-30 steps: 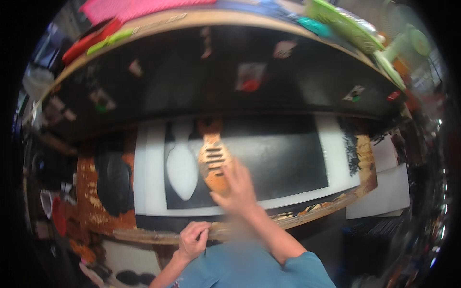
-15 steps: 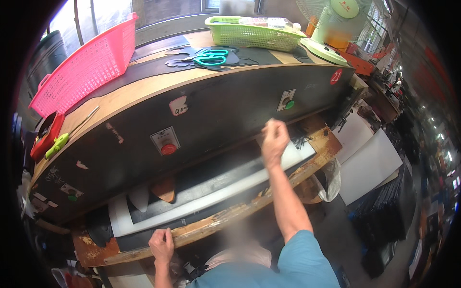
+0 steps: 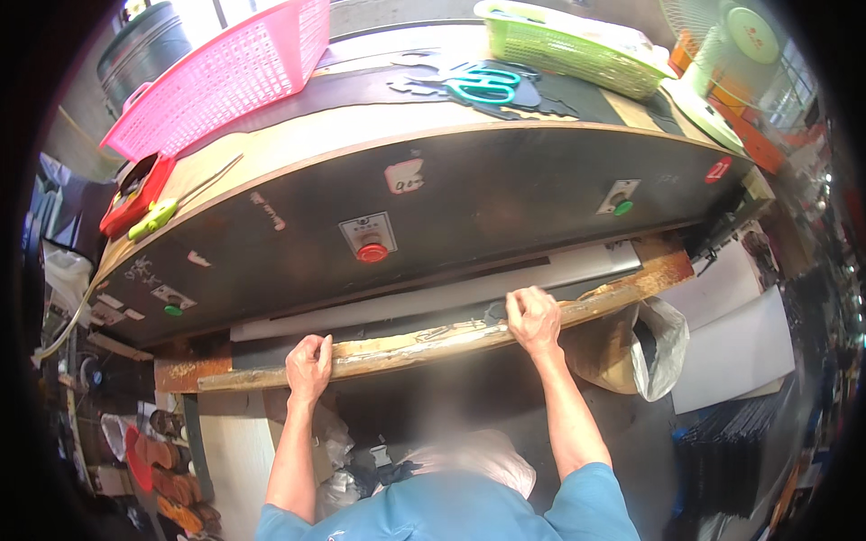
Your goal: The person repeatedly presses white and black rubber cutouts into a heated press using a wooden paddle. They remove each pressed piece, place it aside, and continue the cycle with additional cutouts. The person also briefly handles a large black rubber sheet, folding it and setting it down.
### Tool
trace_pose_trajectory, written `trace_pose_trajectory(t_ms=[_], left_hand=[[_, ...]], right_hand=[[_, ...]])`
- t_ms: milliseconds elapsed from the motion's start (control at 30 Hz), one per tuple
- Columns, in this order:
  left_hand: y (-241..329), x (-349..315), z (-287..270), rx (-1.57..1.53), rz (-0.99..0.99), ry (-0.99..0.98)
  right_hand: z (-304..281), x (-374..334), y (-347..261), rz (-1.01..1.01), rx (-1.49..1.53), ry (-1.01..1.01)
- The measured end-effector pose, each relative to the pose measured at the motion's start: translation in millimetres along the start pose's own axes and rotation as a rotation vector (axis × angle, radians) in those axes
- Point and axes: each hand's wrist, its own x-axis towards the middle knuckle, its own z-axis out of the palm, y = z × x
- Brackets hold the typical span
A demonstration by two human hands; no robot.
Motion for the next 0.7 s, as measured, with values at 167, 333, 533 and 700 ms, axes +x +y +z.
trace_pose_trajectory(t_ms=[167,333,533,700], left_hand=[[4,1,-4,-0.001,0.031,0.035],[5,1,-5,0.005,-0.061,0.009],[-2,-5,-3,-0.03,-0.062,0.011],[-13,-22,1,-0.04,-0.036,0.023]], right_hand=[[2,-4,-15,0.29,0.144,-0.062],[5,-7,-15,0.263,0.155,-0.062],[25,-21,1,0.306,0.227,-0.086],[36,-46,12,0.301,0.351,-0.078]])
